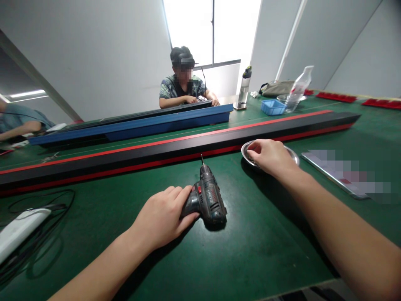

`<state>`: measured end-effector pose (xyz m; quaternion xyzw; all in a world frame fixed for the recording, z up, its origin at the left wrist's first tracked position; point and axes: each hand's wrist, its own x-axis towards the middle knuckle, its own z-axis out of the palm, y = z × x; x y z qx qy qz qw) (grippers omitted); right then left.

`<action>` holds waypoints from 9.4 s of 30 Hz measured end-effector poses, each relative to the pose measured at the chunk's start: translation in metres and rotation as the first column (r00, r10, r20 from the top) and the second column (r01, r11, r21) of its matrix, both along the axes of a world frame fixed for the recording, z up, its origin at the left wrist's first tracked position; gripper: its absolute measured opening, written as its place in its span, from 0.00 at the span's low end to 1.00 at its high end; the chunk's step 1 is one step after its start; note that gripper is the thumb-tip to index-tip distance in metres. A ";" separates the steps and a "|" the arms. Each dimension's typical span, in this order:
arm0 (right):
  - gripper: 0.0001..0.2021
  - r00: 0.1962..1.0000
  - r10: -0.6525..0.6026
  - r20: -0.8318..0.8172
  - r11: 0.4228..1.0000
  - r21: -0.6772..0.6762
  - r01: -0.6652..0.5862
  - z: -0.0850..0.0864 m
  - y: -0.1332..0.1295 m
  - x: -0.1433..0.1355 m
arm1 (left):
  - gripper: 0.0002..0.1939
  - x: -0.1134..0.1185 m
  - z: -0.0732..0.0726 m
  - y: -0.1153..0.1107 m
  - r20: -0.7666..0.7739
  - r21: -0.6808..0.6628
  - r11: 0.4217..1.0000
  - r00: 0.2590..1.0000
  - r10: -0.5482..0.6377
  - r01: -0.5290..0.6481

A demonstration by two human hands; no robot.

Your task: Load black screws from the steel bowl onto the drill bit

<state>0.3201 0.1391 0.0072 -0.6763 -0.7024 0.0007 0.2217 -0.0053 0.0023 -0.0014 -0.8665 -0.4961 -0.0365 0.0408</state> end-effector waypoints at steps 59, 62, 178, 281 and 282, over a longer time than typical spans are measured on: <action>0.06 0.753 0.325 -0.573 0.946 0.179 -0.272 -0.059 0.007 -0.074 | 0.26 -0.008 0.004 0.002 0.147 -0.148 0.959 0.964 -0.222 0.243; 0.06 0.751 0.321 -0.577 0.946 0.168 -0.276 -0.058 0.006 -0.074 | 0.26 -0.008 0.004 0.002 0.143 -0.145 0.959 0.964 -0.223 0.243; 0.13 0.858 0.416 -0.301 0.910 0.143 -0.390 -0.056 -0.019 -0.081 | 0.19 0.004 -0.002 0.006 -0.010 -0.014 0.999 0.999 0.044 -0.044; 0.11 0.563 0.293 -0.772 0.942 0.135 -0.306 -0.014 -0.018 -0.057 | 0.26 -0.004 0.004 0.001 0.050 -0.116 0.983 0.989 -0.136 0.141; 0.10 0.502 0.283 -0.817 0.935 0.118 -0.334 -0.018 -0.018 -0.062 | 0.26 -0.004 0.004 0.001 0.053 -0.119 0.982 0.988 -0.143 0.148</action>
